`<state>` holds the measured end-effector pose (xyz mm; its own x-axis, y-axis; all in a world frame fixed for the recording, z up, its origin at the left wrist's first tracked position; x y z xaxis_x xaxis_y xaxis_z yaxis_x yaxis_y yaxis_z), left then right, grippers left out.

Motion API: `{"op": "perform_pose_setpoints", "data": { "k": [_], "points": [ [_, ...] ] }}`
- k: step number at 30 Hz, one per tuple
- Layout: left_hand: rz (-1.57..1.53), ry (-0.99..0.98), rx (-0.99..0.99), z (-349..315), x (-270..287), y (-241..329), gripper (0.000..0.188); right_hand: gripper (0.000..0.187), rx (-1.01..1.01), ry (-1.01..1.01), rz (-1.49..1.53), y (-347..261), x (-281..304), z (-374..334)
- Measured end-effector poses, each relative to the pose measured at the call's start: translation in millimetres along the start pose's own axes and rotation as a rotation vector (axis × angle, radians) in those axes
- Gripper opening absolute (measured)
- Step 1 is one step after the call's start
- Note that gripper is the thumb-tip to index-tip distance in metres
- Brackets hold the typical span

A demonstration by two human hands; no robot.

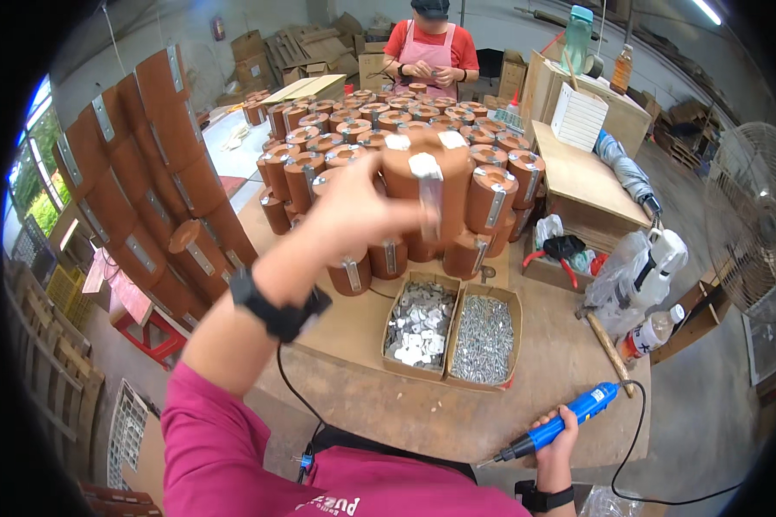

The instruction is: The person is assembling small components onto a cylindrical wooden base using an electric screwdriver and screws.

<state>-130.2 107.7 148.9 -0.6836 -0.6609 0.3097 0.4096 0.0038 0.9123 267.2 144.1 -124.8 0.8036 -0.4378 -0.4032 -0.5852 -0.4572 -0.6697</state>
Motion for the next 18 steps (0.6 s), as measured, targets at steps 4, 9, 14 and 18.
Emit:
{"op": "perform_pose_setpoints", "data": {
  "k": [4,9,14,18],
  "points": [
    [0.241,0.236,0.058,79.6,42.8,6.9,0.052,0.015,-0.024,-0.027,-0.014,3.4,-5.1,-3.0],
    [0.273,0.312,0.164,161.4,28.7,-23.3,0.054,0.012,-0.009,-0.036,-0.035,3.3,5.1,9.5],
    [0.386,0.353,0.204,217.3,-1.8,-52.4,0.047,0.015,-0.092,0.078,-0.071,5.0,14.0,5.4],
    [0.499,0.504,0.054,249.0,-5.0,-78.3,0.045,0.014,-0.082,0.1,-0.106,2.0,5.0,-2.7]
  ]
}}
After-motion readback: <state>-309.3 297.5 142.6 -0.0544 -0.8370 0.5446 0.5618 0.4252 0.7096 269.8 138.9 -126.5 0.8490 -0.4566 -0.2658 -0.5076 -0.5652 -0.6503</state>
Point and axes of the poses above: each hand's wrist, its own z-axis towards the middle knuckle, its own x-axis out of the back of the hand, y = z × x, the point moved 6 cm from there along z, towards the middle knuckle, and after that the axes turned 11 degrees about y, right-handed, at the moved point
